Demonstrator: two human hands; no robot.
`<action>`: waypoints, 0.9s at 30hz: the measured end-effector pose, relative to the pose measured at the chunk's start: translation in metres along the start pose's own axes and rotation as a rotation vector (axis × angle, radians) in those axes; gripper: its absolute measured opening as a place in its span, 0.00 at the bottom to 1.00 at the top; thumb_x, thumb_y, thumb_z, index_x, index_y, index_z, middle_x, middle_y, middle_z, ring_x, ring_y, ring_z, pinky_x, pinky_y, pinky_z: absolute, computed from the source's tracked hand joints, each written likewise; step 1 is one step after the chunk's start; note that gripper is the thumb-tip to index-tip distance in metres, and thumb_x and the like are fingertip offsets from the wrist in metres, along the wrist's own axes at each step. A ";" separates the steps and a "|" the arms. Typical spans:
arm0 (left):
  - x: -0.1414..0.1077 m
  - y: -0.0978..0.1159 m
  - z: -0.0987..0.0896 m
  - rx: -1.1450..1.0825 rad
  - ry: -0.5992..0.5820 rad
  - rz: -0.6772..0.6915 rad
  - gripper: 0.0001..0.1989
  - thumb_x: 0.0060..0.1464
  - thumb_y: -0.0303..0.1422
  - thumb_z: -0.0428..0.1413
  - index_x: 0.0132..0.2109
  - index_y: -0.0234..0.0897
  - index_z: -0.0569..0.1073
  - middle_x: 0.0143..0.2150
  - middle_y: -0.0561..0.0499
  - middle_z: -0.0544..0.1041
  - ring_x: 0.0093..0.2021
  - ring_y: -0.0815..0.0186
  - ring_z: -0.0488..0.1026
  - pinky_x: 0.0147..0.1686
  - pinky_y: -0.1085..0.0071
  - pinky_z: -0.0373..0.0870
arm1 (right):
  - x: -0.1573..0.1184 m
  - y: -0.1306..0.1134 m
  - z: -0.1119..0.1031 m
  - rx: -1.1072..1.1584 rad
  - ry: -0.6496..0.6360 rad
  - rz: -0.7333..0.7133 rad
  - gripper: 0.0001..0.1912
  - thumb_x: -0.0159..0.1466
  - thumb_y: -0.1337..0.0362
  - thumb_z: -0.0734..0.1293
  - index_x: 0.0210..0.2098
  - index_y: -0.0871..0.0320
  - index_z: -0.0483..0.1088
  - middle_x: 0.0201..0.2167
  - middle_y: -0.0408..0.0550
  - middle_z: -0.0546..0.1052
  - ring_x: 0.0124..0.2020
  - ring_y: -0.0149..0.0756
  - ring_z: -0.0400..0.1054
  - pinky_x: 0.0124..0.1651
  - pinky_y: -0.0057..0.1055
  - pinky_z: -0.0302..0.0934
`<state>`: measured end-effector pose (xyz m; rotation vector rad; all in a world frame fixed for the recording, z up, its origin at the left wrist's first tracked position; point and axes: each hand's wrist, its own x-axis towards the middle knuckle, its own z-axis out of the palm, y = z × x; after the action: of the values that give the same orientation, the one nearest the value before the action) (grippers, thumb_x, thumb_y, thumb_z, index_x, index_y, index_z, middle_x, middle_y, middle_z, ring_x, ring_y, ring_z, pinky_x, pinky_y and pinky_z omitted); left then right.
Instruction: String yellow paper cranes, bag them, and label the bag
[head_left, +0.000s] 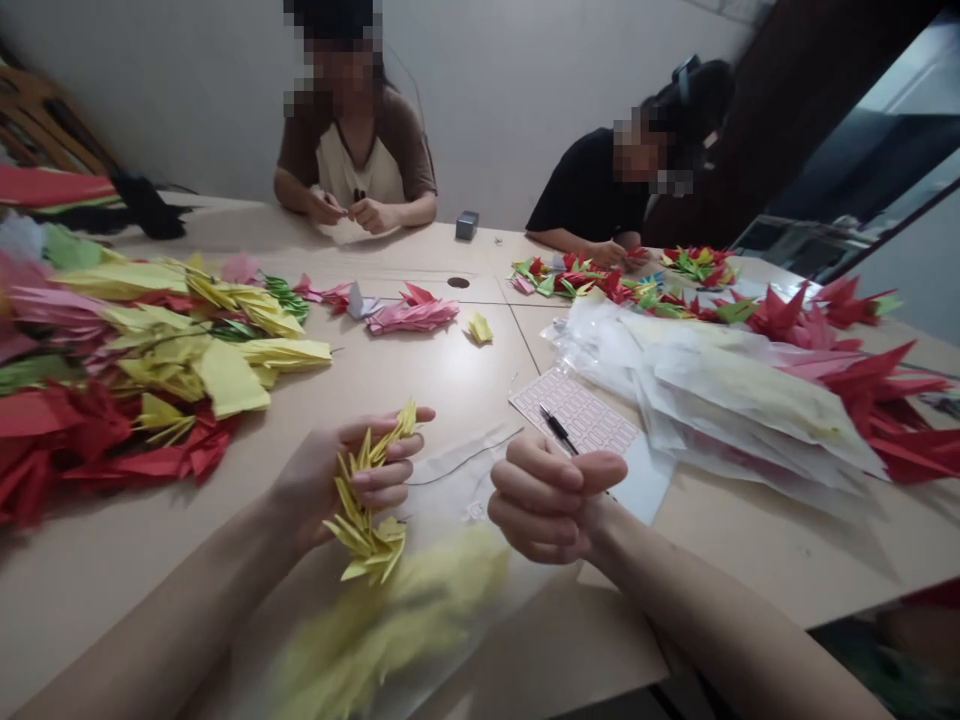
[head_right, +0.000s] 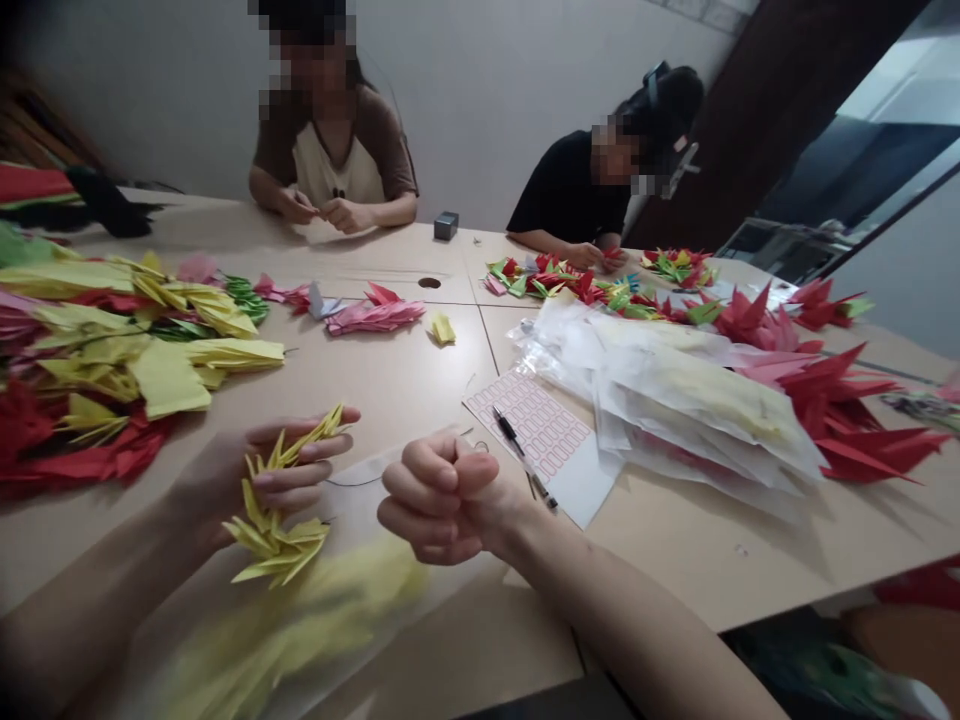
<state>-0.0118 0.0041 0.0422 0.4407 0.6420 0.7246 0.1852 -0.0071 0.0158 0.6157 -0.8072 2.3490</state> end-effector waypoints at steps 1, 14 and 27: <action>0.000 -0.001 -0.001 0.001 -0.009 0.000 0.10 0.59 0.25 0.43 0.42 0.29 0.68 0.22 0.57 0.61 0.12 0.80 0.51 0.11 0.83 0.54 | 0.000 0.001 0.000 0.004 -0.002 -0.002 0.19 0.57 0.55 0.71 0.22 0.56 0.60 0.18 0.34 0.61 0.16 0.21 0.54 0.12 0.12 0.55; 0.000 -0.003 0.001 0.011 -0.002 -0.002 0.09 0.57 0.24 0.45 0.41 0.30 0.69 0.22 0.56 0.61 0.12 0.80 0.50 0.11 0.83 0.54 | -0.005 -0.001 0.017 -0.004 0.144 0.018 0.17 0.63 0.58 0.65 0.22 0.57 0.58 0.21 0.36 0.59 0.14 0.20 0.53 0.10 0.11 0.55; -0.004 -0.008 0.006 0.037 -0.124 -0.071 0.10 0.57 0.25 0.45 0.41 0.30 0.70 0.23 0.56 0.62 0.12 0.81 0.50 0.13 0.83 0.52 | 0.004 -0.008 0.016 -0.414 1.199 0.269 0.15 0.58 0.52 0.67 0.27 0.59 0.67 0.21 0.37 0.61 0.16 0.21 0.52 0.10 0.15 0.41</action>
<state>-0.0065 -0.0056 0.0435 0.4902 0.5525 0.6137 0.1914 -0.0110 0.0333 -1.0465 -0.7292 2.1095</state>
